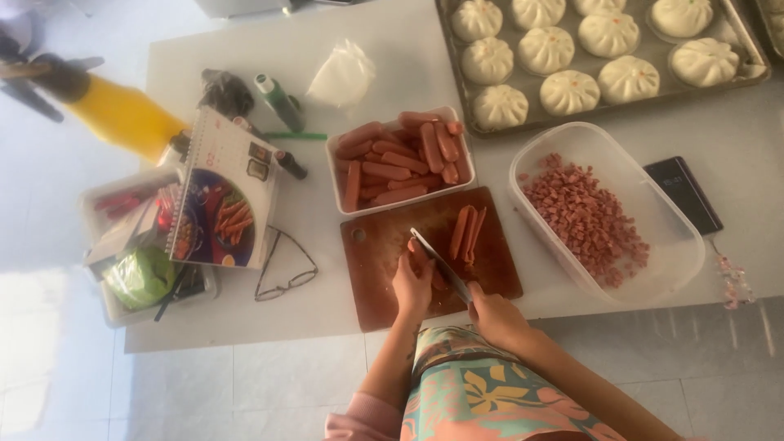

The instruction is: Cutting sausages into small pieces on a cutting board using a knife for food preparation.

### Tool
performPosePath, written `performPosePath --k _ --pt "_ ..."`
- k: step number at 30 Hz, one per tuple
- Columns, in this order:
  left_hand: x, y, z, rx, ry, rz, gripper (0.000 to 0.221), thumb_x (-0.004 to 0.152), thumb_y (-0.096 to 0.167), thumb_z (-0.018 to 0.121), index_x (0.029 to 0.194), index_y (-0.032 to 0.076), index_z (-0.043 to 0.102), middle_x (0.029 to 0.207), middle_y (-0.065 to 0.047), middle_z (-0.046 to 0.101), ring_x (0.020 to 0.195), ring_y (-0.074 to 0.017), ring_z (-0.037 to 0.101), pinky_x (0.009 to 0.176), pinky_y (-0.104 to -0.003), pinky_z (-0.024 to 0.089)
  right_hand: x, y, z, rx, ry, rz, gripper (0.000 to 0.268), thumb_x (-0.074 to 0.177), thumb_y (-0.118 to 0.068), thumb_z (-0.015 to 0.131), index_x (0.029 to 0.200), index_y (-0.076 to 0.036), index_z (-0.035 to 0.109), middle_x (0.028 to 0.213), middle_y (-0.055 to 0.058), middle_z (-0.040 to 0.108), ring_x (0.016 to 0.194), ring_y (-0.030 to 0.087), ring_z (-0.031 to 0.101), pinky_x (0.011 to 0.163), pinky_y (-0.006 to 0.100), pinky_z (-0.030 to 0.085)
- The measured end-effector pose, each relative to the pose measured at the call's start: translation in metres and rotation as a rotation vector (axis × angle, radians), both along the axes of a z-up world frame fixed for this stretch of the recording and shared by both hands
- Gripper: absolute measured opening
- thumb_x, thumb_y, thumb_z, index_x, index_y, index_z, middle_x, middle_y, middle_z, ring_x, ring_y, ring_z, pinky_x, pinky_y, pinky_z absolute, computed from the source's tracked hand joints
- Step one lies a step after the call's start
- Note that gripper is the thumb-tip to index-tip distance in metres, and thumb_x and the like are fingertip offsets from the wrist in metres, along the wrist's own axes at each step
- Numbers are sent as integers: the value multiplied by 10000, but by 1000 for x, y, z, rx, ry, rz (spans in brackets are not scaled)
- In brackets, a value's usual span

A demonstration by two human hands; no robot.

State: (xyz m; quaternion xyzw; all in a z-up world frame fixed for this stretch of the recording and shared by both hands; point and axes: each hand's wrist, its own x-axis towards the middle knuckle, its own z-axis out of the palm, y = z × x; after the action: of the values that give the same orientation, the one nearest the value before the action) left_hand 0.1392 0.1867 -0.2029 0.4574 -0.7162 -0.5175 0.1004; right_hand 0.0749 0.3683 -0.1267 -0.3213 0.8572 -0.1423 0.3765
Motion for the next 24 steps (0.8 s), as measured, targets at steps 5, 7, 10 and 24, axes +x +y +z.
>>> performPosePath --k 5,7,10,24 --pt "-1 -1 -24 -102 0 145 515 815 483 837 1225 192 727 1040 -121 782 989 -366 755 831 -457 643 1 -9 -4 58 43 52 328 1018 -230 439 1317 -101 470 874 225 768 823 431 777 717 542 617" --pt "-2 0 -19 -6 74 271 595 843 389 827 1390 239 651 1242 -90 747 983 -300 759 798 -384 668 5 -7 1 53 70 55 347 1004 -184 431 1342 -105 421 839 195 765 796 402 780 722 527 621" --pt "-6 10 -30 52 185 316 555 929 273 764 1455 192 608 1111 -158 671 955 -300 734 499 -331 656 5 -4 -13 105 87 92 351 1008 -185 404 1356 -145 390 794 155 751 744 380 767 681 515 613" --pt "-11 14 -66 143 283 456 431 980 190 708 1405 222 640 899 -96 481 457 -245 642 328 -309 579 4 -27 49 220 14 169 366 984 -105 434 1346 -123 380 873 186 756 869 393 778 772 542 619"
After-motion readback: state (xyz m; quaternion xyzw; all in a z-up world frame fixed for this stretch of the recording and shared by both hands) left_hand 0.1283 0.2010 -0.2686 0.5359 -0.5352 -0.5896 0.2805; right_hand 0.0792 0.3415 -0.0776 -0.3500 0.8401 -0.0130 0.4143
